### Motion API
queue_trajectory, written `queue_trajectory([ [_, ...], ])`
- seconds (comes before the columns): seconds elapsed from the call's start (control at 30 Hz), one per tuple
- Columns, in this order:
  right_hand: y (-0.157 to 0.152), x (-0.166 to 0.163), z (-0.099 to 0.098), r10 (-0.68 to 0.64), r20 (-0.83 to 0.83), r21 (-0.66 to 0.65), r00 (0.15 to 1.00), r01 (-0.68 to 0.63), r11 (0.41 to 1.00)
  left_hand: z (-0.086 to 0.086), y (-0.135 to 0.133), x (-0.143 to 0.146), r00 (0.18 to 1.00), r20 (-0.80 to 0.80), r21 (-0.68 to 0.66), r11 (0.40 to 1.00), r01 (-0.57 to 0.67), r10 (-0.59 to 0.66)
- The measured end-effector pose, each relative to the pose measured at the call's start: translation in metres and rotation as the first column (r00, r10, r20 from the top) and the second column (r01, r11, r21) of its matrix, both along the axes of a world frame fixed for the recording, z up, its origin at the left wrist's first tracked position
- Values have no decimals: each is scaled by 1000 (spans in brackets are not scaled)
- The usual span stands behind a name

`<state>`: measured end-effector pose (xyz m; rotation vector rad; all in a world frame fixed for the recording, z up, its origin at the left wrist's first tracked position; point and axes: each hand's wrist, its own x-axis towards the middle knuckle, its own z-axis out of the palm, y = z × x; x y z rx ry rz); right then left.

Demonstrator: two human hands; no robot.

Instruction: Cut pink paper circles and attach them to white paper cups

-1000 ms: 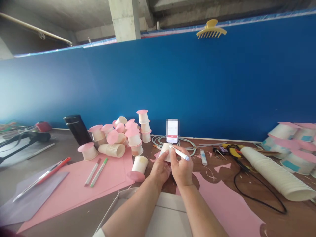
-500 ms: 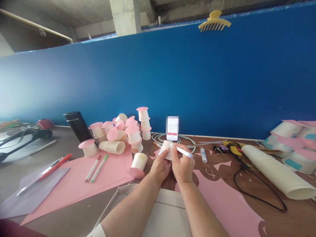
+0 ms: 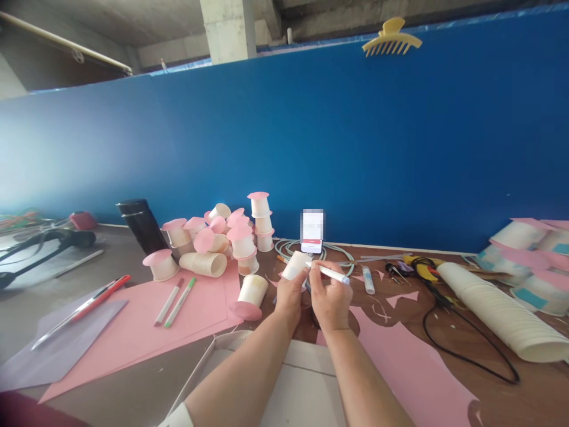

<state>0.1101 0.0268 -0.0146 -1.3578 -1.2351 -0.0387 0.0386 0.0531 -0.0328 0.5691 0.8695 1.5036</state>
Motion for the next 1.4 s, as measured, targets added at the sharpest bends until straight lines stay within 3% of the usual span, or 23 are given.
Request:
queue_trajectory([
  [0.5, 2, 0, -2, 0, 126, 47, 992, -6, 999, 5, -4, 1, 998, -57, 6, 1000, 19, -19],
  [0.87, 1, 0, 0, -14, 64, 22, 998, 12, 1000, 6, -4, 1, 997, -79, -2, 1000, 5, -5],
  [0.97, 2, 3, 2, -47, -39, 5, 998, 47, 999, 0, 0, 2, 1000, 18, -18, 1000, 3, -3],
  [1.13, 5, 9, 5, -134, -179, -44, 975, 128, 991, -2, 4, 2, 943, 323, -101, 988, 115, -77],
  [1.4, 2, 6, 4, -102, -67, 28, 993, 104, 994, 2, -1, 2, 918, 372, -45, 985, 168, -139],
])
